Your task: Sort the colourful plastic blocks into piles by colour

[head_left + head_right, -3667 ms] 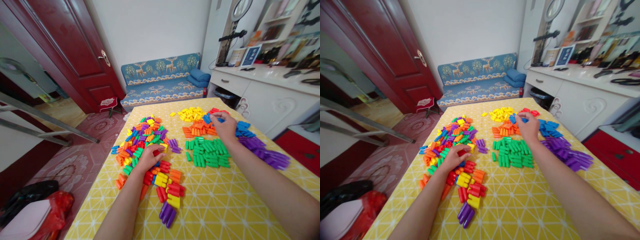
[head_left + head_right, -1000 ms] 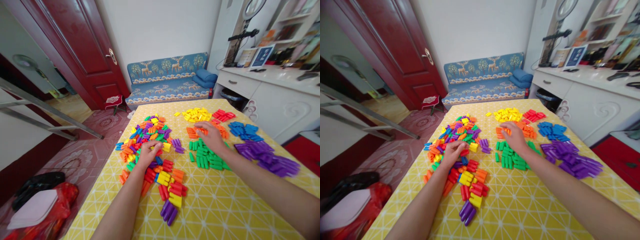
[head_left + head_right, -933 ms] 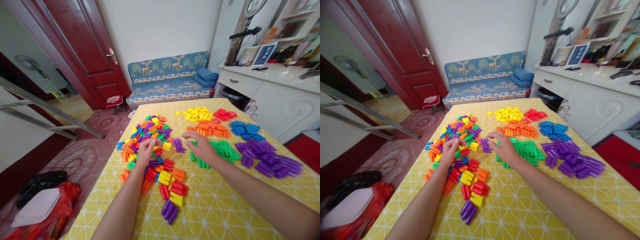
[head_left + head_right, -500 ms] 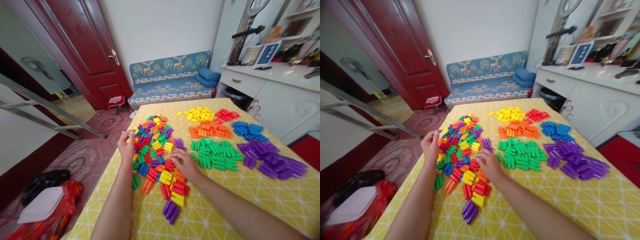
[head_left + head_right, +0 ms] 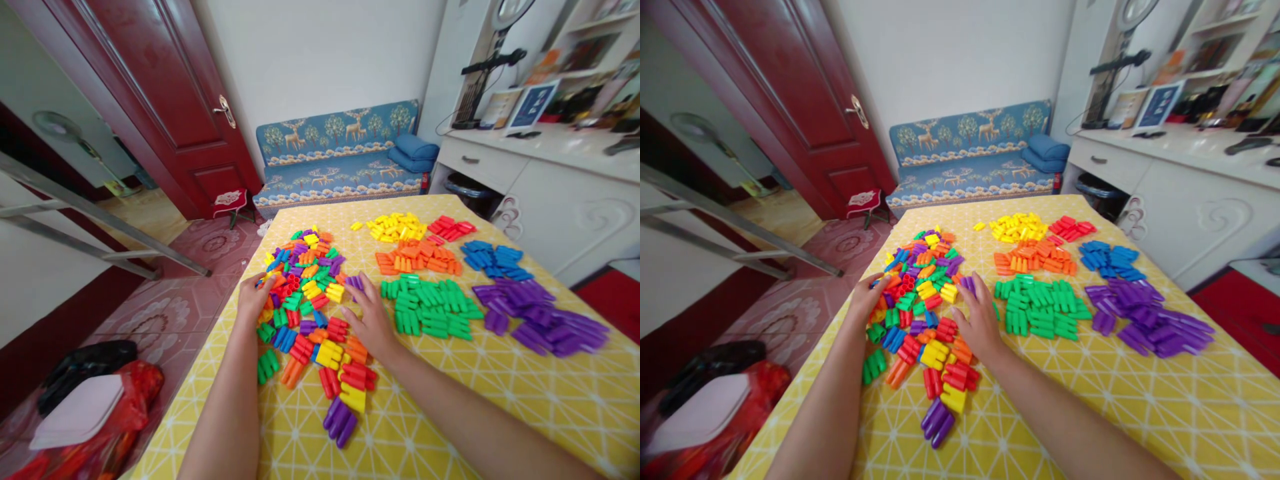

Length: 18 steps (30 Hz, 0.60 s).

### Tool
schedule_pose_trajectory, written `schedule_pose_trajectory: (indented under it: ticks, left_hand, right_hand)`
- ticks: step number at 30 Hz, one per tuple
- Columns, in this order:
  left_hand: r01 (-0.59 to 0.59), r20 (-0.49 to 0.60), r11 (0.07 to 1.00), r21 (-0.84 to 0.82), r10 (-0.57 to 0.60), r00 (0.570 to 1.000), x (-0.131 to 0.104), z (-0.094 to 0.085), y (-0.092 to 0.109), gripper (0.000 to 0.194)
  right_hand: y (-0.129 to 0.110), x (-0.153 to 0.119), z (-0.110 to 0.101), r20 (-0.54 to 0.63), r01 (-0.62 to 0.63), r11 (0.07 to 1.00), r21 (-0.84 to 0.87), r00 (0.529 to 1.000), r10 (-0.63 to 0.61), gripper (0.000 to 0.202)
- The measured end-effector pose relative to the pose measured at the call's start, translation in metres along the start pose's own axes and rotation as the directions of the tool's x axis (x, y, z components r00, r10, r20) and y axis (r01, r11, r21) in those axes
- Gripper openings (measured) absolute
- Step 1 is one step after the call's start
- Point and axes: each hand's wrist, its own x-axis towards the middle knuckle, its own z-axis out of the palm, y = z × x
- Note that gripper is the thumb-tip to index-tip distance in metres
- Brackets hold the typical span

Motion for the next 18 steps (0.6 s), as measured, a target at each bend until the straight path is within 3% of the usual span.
schedule_pose_trajectory:
  ticks: [4, 7, 12, 18]
  left_hand:
    - [-0.125, 0.021, 0.992, 0.012, 0.124, 0.992, -0.014, 0.007, 0.023, 0.049]
    - [-0.281, 0.033, 0.960, 0.011, 0.280, 0.959, -0.025, 0.011, 0.043, 0.040]
    - [-0.467, 0.156, 0.880, -0.084, 0.475, 0.866, -0.048, 0.020, 0.076, 0.032]
    - [-0.527, 0.314, 0.795, -0.301, 0.604, 0.732, -0.070, 0.015, 0.103, 0.029]
  right_hand:
    - [0.007, -0.003, 0.009, 0.075, -0.045, 0.999, 0.015, 0.996, 0.043, 0.054]
    - [0.008, -0.003, 0.011, 0.095, -0.039, 0.998, 0.047, 0.995, 0.034, 0.053]
    - [0.006, -0.001, 0.008, 0.102, -0.021, 0.996, 0.087, 0.995, 0.012, 0.050]
    - [0.006, 0.000, 0.007, 0.096, 0.028, 0.991, 0.132, 0.994, -0.041, 0.052]
